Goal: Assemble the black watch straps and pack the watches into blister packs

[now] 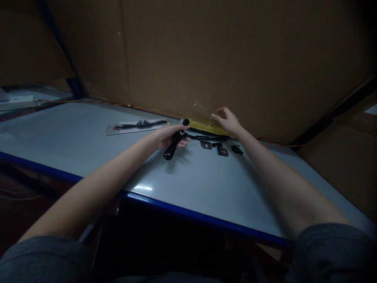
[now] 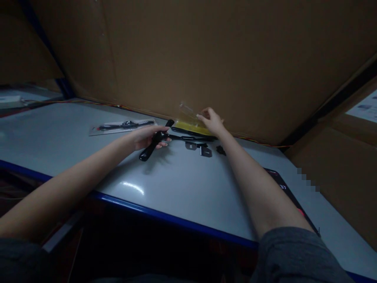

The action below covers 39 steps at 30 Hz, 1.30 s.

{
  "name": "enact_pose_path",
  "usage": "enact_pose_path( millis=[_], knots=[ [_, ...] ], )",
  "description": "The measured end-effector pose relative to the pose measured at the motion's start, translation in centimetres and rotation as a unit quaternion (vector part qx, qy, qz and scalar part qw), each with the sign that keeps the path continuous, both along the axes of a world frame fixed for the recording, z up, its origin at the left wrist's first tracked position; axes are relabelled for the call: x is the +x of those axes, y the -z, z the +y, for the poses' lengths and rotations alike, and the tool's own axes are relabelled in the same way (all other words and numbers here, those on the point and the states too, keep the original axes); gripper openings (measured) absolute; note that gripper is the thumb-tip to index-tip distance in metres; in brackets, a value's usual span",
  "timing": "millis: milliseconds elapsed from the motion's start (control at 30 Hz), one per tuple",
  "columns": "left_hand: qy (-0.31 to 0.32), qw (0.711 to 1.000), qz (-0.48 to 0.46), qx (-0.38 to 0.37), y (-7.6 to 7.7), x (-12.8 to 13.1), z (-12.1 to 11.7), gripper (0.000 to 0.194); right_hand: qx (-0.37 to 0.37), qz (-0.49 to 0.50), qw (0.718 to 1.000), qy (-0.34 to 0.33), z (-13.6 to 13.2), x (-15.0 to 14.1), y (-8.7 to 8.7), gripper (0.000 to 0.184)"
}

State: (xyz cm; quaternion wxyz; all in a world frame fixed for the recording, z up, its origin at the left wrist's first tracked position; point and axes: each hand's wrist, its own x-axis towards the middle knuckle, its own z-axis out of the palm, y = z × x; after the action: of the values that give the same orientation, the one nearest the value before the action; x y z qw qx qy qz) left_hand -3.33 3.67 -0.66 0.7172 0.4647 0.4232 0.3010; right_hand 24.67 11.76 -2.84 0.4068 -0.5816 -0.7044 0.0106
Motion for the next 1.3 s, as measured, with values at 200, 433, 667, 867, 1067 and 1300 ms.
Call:
enact_pose_path(
  millis=[200, 433, 667, 867, 1067, 1300],
  knots=[
    [0.092, 0.990, -0.073, -0.083, 0.1, -0.5, 0.5, 0.074, 0.029, 0.091, 0.982, -0.163, -4.9, -1.8, -4.5, 0.031],
    [0.251, 0.957, -0.131, -0.063, -0.8, -0.7, -0.9, 0.079, -0.054, -0.126, 0.930, -0.340, -12.8, -6.9, -6.7, 0.035],
    [0.306, 0.943, -0.077, 0.102, -0.3, 0.3, -2.6, 0.039, 0.030, -0.237, 0.902, -0.361, -13.4, -6.7, -5.5, 0.037],
    [0.190, 0.956, -0.016, 0.225, -0.2, 0.6, -2.4, 0.056, 0.107, -0.203, 0.947, -0.226, -14.6, -6.5, -4.6, 0.058],
    [0.042, 0.892, -0.008, 0.450, -1.2, 1.1, -2.5, 0.057, 0.095, 0.175, 0.970, -0.141, -14.0, -5.5, -4.0, 0.076],
    [0.042, 0.657, 0.203, 0.725, -1.1, 0.2, -2.6, 0.040, -0.460, 0.380, 0.723, -0.348, -15.2, -4.6, -5.1, 0.093]
  ],
)
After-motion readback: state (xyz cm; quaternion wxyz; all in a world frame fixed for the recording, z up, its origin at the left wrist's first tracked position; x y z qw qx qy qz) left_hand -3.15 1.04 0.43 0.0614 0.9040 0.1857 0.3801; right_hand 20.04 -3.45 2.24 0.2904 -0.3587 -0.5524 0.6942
